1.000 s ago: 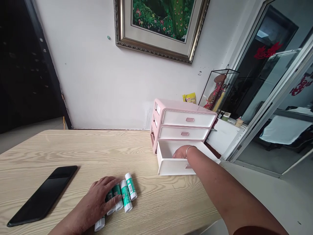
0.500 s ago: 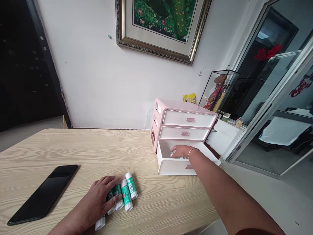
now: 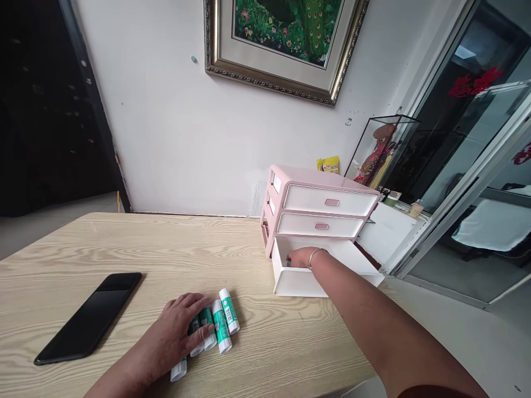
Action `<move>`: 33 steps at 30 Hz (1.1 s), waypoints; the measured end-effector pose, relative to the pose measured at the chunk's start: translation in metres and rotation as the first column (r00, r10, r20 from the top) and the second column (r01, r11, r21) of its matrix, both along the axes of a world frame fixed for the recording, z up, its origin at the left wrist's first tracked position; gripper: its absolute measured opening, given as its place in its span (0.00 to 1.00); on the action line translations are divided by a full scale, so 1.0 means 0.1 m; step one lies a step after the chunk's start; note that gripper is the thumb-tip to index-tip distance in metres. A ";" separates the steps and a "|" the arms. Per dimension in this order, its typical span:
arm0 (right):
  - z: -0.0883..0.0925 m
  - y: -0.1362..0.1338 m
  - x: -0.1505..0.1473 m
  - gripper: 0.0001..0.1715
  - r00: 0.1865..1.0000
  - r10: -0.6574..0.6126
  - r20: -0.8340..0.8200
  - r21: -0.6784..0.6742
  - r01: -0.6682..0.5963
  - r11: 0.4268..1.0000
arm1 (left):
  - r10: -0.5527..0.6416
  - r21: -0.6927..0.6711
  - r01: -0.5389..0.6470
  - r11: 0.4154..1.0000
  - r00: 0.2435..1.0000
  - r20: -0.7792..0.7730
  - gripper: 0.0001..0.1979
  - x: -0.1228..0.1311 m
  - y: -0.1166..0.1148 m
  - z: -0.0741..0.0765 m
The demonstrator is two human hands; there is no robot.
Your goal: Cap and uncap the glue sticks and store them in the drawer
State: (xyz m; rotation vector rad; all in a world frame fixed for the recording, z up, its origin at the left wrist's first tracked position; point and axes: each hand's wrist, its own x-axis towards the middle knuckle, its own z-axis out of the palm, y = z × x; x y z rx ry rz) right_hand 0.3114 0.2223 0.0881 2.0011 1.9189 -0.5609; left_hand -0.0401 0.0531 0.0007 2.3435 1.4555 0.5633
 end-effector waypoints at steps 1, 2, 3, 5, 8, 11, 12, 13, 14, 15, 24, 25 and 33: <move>0.00 0.00 0.00 0.23 1.000 -0.004 0.001 0.001 0.004 1.000 | 0.001 -0.002 -0.001 1.000 1.000 0.000 0.24 0.00 0.00 0.01; 0.00 -0.01 -0.01 0.20 1.000 -0.010 -0.002 0.004 0.010 1.000 | 0.003 -0.003 -0.003 1.000 1.000 0.000 0.25 0.00 -0.01 0.01; 0.00 -0.02 -0.02 0.16 1.000 -0.017 -0.010 0.011 0.017 1.000 | 0.005 -0.003 -0.005 1.000 1.000 0.001 0.25 0.00 -0.01 0.01; -0.01 -0.04 -0.08 0.13 0.999 -0.034 -0.036 0.045 0.036 0.998 | 0.009 0.004 -0.009 1.000 1.000 0.006 0.25 0.00 -0.01 0.00; 0.00 -0.07 -0.16 0.14 0.996 -0.050 -0.069 0.145 0.060 0.988 | 0.009 0.013 -0.009 1.000 1.000 0.014 0.24 0.00 0.00 -0.02; 0.02 -0.12 -0.18 0.15 0.999 -0.023 -0.037 0.292 0.033 0.956 | 0.010 0.012 -0.010 1.000 1.000 0.020 0.23 -0.01 -0.01 -0.02; 0.03 -0.15 -0.17 0.15 1.000 -0.005 -0.013 0.345 0.009 0.938 | 0.012 0.011 -0.012 1.000 1.000 0.021 0.23 -0.01 -0.01 -0.01; 0.05 -0.20 -0.16 0.16 1.000 0.013 0.012 0.395 -0.017 0.919 | 0.014 0.009 -0.014 1.000 1.000 0.021 0.23 -0.01 -0.02 0.00; 0.07 -0.25 -0.14 0.17 0.999 0.032 0.035 0.437 -0.044 0.899 | 0.015 0.006 -0.015 1.000 1.000 0.019 0.23 -0.01 -0.02 0.02; 0.11 -0.31 -0.12 0.19 0.997 0.051 0.058 0.481 -0.073 0.874 | 0.014 0.001 -0.014 1.000 1.000 0.016 0.24 -0.01 -0.03 0.03; 0.64 -1.20 -0.66 0.30 0.932 0.346 -0.108 0.856 -0.090 0.510 | 0.018 -0.016 -0.018 1.000 1.000 -0.001 0.25 0.00 -0.01 0.03; 0.62 -1.29 -0.78 0.31 0.912 0.367 -0.183 0.797 -0.081 0.599 | 0.017 -0.015 -0.017 1.000 1.000 -0.002 0.25 0.00 0.00 0.02; -0.42 -1.31 -1.32 0.29 0.839 0.310 -0.448 0.414 -0.113 0.903 | 0.020 0.017 -0.020 1.000 1.000 0.006 0.24 -0.01 -0.02 -0.03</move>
